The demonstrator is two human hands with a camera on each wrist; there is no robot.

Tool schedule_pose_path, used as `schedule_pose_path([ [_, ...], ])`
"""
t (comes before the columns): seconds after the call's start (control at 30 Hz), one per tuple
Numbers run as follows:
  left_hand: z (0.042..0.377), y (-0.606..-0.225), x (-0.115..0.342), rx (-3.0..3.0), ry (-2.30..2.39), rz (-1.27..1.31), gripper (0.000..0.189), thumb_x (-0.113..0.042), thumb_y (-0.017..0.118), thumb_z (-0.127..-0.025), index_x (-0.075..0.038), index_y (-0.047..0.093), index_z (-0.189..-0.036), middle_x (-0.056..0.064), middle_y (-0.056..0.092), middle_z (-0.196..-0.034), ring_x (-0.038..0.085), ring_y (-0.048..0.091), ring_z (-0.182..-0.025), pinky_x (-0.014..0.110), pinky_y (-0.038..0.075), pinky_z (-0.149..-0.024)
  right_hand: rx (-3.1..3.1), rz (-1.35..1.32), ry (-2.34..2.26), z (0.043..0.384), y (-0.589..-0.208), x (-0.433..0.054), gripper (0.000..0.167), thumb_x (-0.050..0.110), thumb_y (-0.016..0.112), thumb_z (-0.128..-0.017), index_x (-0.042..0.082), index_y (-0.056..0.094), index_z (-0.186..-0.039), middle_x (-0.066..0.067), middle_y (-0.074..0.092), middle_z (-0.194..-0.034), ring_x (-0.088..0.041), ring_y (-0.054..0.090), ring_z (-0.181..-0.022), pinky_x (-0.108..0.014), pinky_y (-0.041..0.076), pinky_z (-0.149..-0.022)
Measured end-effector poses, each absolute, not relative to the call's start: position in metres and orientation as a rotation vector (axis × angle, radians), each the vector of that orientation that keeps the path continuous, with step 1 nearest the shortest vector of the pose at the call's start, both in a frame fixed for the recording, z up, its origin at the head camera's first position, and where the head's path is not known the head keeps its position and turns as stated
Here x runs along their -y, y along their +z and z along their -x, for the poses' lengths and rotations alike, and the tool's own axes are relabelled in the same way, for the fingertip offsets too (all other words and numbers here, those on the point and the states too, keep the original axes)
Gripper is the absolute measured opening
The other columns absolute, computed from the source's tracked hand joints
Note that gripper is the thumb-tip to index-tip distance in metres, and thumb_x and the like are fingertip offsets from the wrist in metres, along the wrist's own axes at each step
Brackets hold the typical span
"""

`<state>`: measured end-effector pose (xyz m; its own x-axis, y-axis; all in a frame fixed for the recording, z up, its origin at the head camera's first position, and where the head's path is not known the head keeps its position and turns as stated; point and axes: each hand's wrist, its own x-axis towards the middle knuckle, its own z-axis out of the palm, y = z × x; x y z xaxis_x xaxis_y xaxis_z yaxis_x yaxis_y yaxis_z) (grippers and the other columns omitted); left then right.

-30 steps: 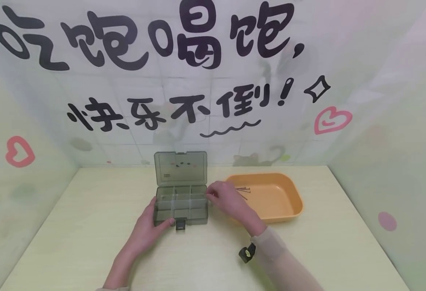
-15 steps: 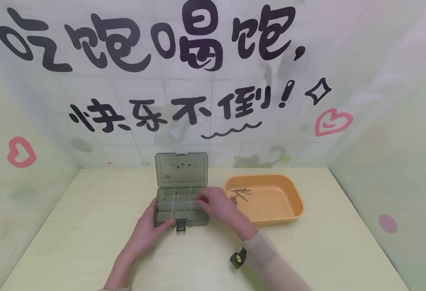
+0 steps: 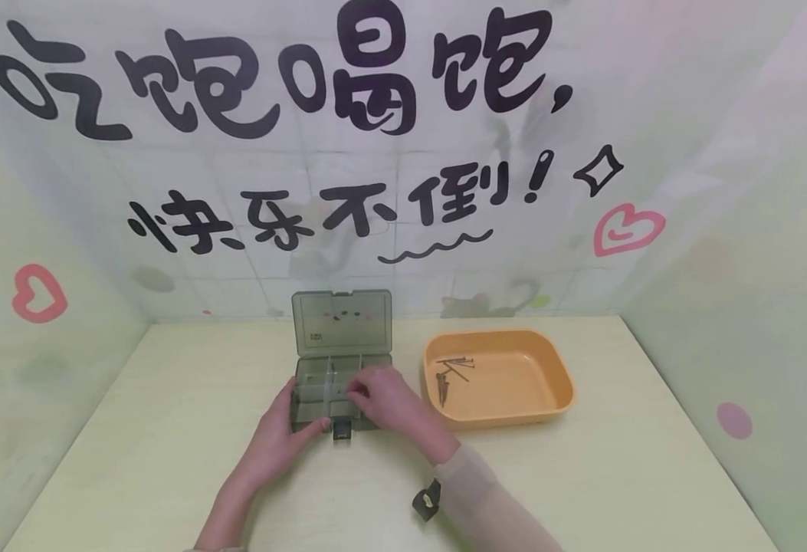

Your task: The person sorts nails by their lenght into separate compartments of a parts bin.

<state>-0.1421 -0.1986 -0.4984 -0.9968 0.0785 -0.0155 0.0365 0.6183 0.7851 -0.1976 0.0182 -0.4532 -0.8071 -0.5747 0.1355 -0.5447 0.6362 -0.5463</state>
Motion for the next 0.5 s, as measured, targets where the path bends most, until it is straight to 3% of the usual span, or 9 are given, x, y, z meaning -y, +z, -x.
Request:
schedule_pose_path([
  [0.5, 0.1418, -0.4975, 0.1992, -2.776, 1.311, -0.067, 0.104, -0.04, 0.073, -0.096, 0.011, 0.007, -0.159, 0.038, 0.015, -0.162, 0.054, 0.019, -0.147, 0.064, 0.025, -0.116, -2.829, 1.014, -0.895, 0.1978, -0.4622, -0.0118, 0.008, 0.012, 0.071, -0.098, 0.008, 0.077, -0.101, 0.002, 0.072, -0.089, -0.001, 0.058, -0.073, -0.012, 0.048, -0.065],
])
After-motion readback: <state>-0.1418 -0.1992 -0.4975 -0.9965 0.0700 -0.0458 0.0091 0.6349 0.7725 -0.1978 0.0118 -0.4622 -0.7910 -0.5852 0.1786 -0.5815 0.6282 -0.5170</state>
